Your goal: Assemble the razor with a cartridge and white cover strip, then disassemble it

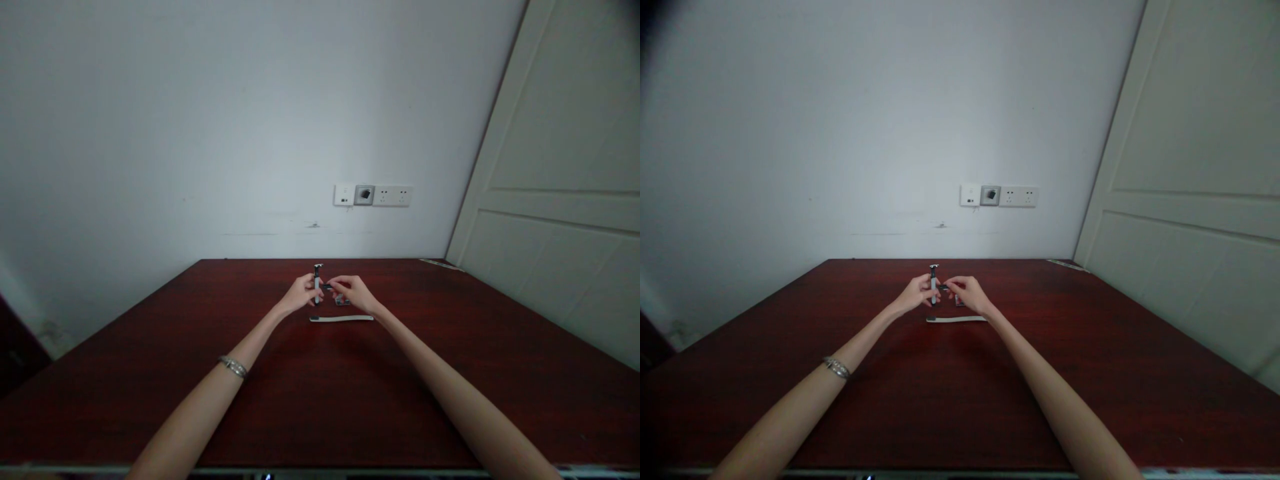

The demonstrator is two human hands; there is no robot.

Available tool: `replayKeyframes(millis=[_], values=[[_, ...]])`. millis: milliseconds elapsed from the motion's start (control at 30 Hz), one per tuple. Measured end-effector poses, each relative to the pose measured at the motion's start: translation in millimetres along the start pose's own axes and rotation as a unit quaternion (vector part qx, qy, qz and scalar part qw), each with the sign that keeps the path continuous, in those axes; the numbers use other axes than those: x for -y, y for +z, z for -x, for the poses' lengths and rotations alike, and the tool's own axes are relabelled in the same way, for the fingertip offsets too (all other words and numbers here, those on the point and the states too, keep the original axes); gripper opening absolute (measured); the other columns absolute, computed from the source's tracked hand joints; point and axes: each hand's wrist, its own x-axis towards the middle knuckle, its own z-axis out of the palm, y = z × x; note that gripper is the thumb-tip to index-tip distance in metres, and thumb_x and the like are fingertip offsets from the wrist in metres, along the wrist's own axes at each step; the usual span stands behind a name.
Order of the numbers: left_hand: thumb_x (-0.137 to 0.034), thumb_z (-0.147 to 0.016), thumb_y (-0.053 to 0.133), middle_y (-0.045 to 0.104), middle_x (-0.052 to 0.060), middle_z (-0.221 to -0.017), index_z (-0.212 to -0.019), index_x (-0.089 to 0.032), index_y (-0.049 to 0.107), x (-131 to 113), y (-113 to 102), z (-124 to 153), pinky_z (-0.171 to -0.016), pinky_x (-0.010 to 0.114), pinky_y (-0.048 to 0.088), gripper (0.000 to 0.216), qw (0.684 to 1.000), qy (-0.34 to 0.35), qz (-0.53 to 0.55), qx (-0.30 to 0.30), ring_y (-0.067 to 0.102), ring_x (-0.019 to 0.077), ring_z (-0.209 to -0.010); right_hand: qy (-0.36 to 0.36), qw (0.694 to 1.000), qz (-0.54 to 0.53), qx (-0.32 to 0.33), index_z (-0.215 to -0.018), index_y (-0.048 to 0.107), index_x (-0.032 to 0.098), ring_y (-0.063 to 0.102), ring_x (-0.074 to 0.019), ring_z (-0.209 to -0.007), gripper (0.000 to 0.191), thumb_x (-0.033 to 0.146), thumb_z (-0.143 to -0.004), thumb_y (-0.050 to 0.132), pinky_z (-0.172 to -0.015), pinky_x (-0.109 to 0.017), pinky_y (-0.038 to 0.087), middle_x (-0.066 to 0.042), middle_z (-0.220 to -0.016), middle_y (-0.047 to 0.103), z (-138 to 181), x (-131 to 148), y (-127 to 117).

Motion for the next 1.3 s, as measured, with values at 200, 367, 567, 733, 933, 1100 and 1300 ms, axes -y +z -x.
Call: replayKeyframes(millis=[200,367,567,733,933,1100,1300], values=[[-0.018,-0.073,0.058,0.064,0.005,-0.073,-0.093,-0.014,0.051,-6,1,2,-0.045,0.019,0.048,0.021,1.000,0.001,0.005,0.001,0.063,0.0136,-0.061,0.010,1.000,-0.007,-0.013,-0.094,0.065,0.011,0.051,-0.0086,-0.041,0.039,0.044,-0.076,0.054,-0.035,-0.019,0.042,-0.003,-0.061,0.061,1,-4,4],[-0.018,-0.073,0.058,0.063,0.005,-0.073,-0.091,-0.014,0.051,-11,2,5,-0.045,0.020,0.049,0.020,1.000,-0.002,0.006,-0.007,0.063,0.0135,-0.061,0.008,1.000,-0.014,-0.019,-0.094,0.066,0.009,0.052,-0.0096,-0.044,0.044,0.046,-0.075,0.054,-0.033,-0.020,0.043,-0.003,-0.061,0.060,2,-1,6],[-0.017,-0.073,0.058,0.064,0.005,-0.073,-0.090,-0.013,0.051,-9,1,3,-0.046,0.019,0.050,0.019,1.000,0.010,0.009,-0.014,0.063,0.0131,-0.062,-0.001,1.000,-0.016,-0.015,-0.095,0.066,0.009,0.047,-0.0062,-0.038,0.043,0.046,-0.076,0.053,-0.032,-0.018,0.043,-0.002,-0.060,0.061,3,0,7],[-0.018,-0.074,0.059,0.065,0.006,-0.074,-0.091,-0.013,0.052,-10,0,3,-0.045,0.019,0.050,0.020,1.000,0.013,0.008,-0.015,0.064,0.0131,-0.062,-0.005,1.000,-0.019,-0.011,-0.096,0.066,0.010,0.046,-0.0052,-0.034,0.043,0.046,-0.076,0.053,-0.030,-0.018,0.041,-0.002,-0.060,0.061,1,-5,6],[-0.016,-0.072,0.061,0.066,0.006,-0.073,-0.089,-0.011,0.054,-11,0,2,-0.046,0.020,0.051,0.018,1.000,0.006,0.002,-0.021,0.064,0.0142,-0.064,-0.001,0.999,-0.032,-0.015,-0.095,0.066,0.010,0.045,-0.0050,-0.033,0.042,0.046,-0.075,0.055,-0.029,-0.017,0.041,-0.001,-0.058,0.061,2,-3,8],[-0.015,-0.072,0.060,0.066,0.007,-0.073,-0.088,-0.011,0.054,-14,-2,3,-0.046,0.022,0.051,0.018,1.000,0.002,0.005,-0.024,0.064,0.0141,-0.062,0.006,0.999,-0.052,-0.013,-0.097,0.065,0.009,0.048,-0.0065,-0.036,0.043,0.045,-0.073,0.059,-0.030,-0.019,0.042,-0.001,-0.059,0.062,4,4,7],[-0.015,-0.072,0.060,0.066,0.006,-0.072,-0.087,-0.011,0.053,-19,-5,5,-0.045,0.020,0.051,0.016,0.999,0.002,0.014,-0.031,0.063,0.0127,-0.060,0.014,0.997,-0.072,-0.027,-0.099,0.065,0.009,0.055,-0.0105,-0.043,0.043,0.040,-0.068,0.065,-0.031,-0.020,0.044,-0.005,-0.065,0.066,5,5,2]])
